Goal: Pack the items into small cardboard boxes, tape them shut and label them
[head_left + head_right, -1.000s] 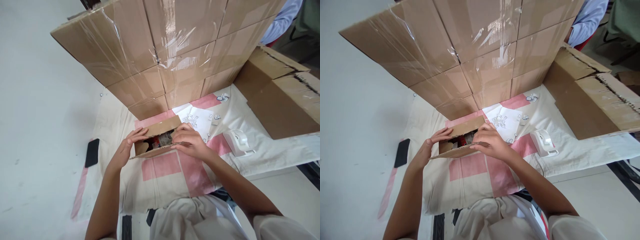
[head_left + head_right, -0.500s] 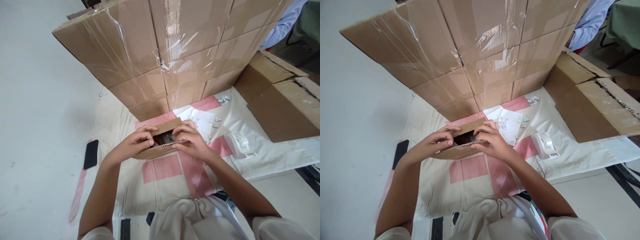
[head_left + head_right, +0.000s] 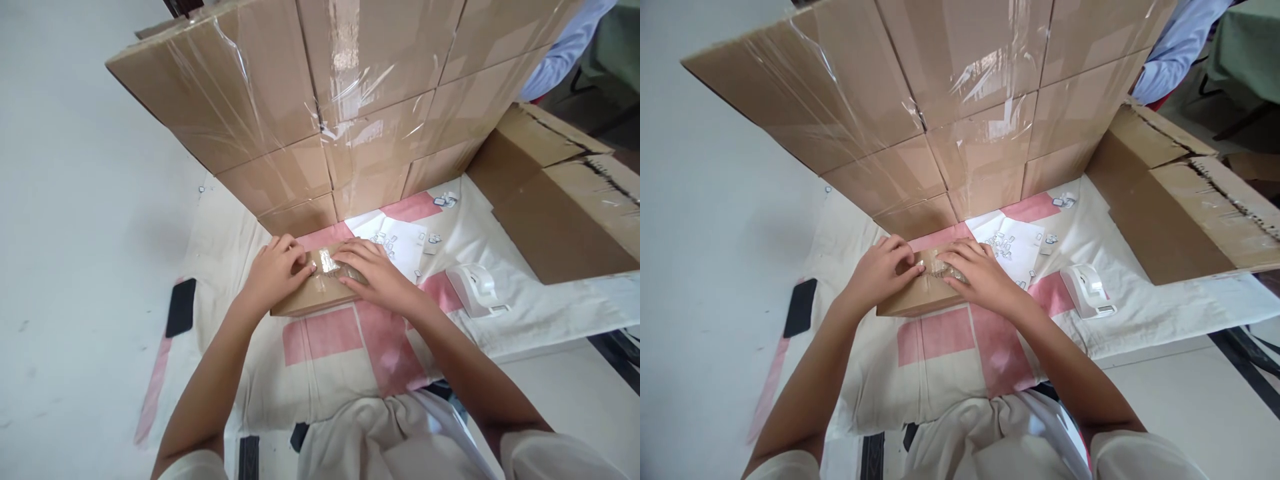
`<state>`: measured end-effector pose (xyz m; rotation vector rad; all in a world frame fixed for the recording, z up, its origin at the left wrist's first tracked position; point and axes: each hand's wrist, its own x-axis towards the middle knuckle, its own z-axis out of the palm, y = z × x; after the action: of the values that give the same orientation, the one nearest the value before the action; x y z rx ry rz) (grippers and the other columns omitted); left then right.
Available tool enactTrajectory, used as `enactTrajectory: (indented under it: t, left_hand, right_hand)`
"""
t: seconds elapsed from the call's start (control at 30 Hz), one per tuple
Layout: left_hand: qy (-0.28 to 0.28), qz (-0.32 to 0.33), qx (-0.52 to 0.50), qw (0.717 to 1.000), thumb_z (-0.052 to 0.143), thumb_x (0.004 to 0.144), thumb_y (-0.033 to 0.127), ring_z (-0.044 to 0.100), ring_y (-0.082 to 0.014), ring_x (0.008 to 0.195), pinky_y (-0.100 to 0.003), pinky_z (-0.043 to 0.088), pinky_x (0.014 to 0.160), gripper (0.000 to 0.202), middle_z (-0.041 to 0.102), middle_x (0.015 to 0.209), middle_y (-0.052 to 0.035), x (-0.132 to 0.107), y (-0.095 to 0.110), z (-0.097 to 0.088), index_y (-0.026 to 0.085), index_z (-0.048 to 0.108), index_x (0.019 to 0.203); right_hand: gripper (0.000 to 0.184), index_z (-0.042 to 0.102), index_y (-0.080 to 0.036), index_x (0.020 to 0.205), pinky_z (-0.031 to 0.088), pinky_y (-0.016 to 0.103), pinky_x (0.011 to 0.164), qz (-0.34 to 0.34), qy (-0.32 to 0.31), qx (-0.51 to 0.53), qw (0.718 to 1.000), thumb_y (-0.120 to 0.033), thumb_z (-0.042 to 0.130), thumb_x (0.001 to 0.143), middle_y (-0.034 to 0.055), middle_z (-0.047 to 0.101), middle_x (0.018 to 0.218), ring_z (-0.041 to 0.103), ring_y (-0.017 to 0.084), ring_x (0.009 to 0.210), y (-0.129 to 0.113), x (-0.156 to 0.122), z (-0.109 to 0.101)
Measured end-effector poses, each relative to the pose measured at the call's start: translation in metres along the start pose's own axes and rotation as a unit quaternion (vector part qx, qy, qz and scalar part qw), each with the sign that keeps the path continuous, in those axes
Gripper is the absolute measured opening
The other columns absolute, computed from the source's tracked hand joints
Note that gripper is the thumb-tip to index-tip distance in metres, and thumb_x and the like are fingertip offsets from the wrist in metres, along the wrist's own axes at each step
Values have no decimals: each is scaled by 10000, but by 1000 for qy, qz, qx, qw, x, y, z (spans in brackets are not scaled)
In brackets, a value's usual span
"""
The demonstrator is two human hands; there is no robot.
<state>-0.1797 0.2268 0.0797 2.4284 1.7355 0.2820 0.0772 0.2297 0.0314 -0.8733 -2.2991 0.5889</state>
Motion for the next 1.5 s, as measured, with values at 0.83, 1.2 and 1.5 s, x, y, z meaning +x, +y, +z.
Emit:
enactTrajectory:
  t: [0.83,1.2,1.5]
  left_hand:
    - [118,229,-160,953,527,978,287,573,-328,1333,-494,499,1055,332,659,1343,-155,-26,166,174,187,586,1289]
    - [-19,201,-116,972,497,1001,385,297,-377,1562,-585,353,1240,531,431,1619,-178,-18,164,211,147,465,1475]
    - [53,147,-262,952,595,959,308,494,-337,1434,-519,452,1170,453,555,1482,-177,-19,163,205,206,494,1388]
  right_hand:
    - [259,759,-198,1135,476,356,822,288,-145,-246,914,-198,590,939,109,746,1166,682,272,1037,97,-41,-75]
    - [201,711,-135,1036,390,347,777,138,-248,-333,899,-284,599,960,155,705,1109,652,281,1001,103,-34,-38]
    - [192,683,-152,899,400,317,743,175,-58,-225,957,-154,506,974,100,694,957,617,216,854,67,-73,-54]
